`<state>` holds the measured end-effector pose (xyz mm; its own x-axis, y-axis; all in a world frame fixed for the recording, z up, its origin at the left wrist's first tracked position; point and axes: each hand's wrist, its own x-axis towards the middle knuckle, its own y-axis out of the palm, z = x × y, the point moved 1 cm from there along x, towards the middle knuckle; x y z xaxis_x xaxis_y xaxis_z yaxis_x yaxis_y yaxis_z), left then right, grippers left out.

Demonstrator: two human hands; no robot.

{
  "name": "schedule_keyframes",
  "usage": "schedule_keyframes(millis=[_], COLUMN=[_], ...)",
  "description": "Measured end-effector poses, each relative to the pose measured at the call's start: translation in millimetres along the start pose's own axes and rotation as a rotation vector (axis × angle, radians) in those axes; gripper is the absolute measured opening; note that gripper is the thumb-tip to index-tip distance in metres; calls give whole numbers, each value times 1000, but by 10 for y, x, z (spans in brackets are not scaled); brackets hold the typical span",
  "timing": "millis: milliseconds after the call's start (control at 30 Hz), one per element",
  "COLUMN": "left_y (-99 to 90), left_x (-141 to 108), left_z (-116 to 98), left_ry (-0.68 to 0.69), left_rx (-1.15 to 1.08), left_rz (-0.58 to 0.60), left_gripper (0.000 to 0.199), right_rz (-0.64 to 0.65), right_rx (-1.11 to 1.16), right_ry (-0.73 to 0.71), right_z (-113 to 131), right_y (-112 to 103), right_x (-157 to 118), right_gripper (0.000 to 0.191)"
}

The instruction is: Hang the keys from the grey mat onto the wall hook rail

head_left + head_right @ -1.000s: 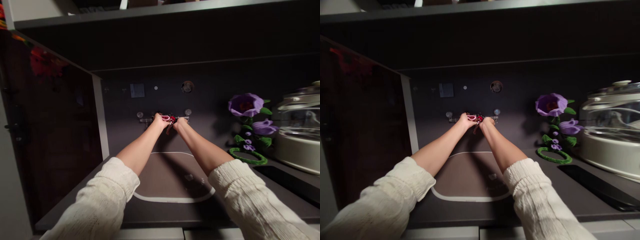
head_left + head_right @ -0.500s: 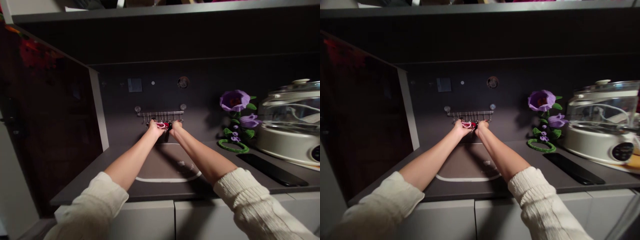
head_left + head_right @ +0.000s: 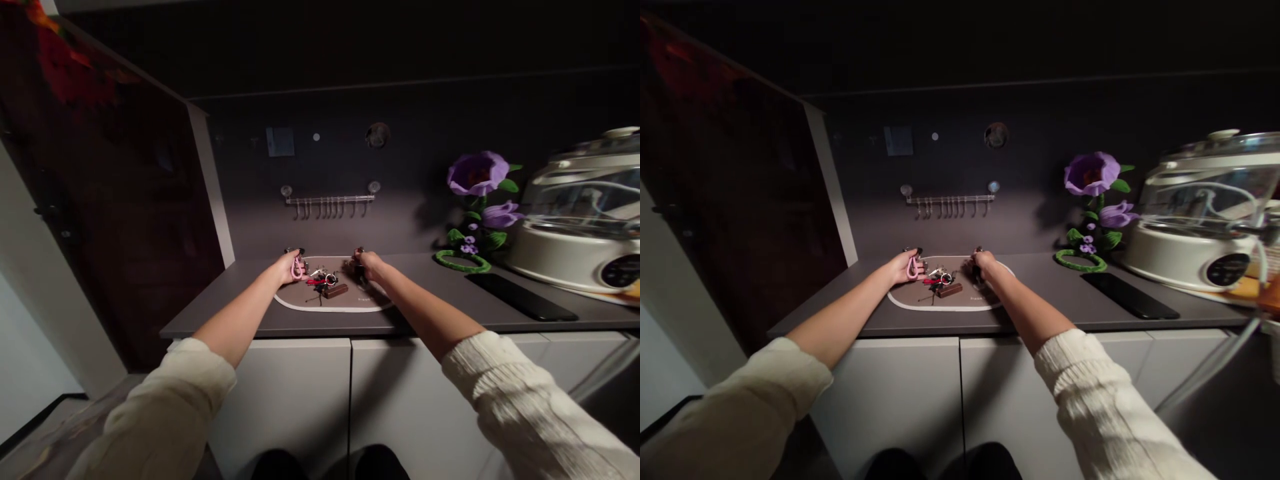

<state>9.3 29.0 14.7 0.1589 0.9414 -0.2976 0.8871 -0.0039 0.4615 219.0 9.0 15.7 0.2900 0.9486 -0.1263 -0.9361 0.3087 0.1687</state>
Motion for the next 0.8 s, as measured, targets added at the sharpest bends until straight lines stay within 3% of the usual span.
schedule_keyframes(millis=[100,200,300,600,800], left_y=[-121,-169,-200,-343,-341], left_x=[15,12,28,91,-68], left_z=[-64,-110,-116,-78,-211], left_ry=[51,207,301,516,596], left_rx=[357,606,794,987,1057], left_rz=[-101,-100,-125,-221,-280], left_gripper=[23,19,23,29,26], right_rz=[-22,5,5,-143,-98], right_rx=[-95,-461,-616,-683,-795], right_ry=[-41,-171,-218,-399,-407], right_z=[8,18,23,83,230], right_y=[-234,-414,-539,-671,-665], right_x=[28,85,155,220,12], right_gripper=[9,14,18,17,17])
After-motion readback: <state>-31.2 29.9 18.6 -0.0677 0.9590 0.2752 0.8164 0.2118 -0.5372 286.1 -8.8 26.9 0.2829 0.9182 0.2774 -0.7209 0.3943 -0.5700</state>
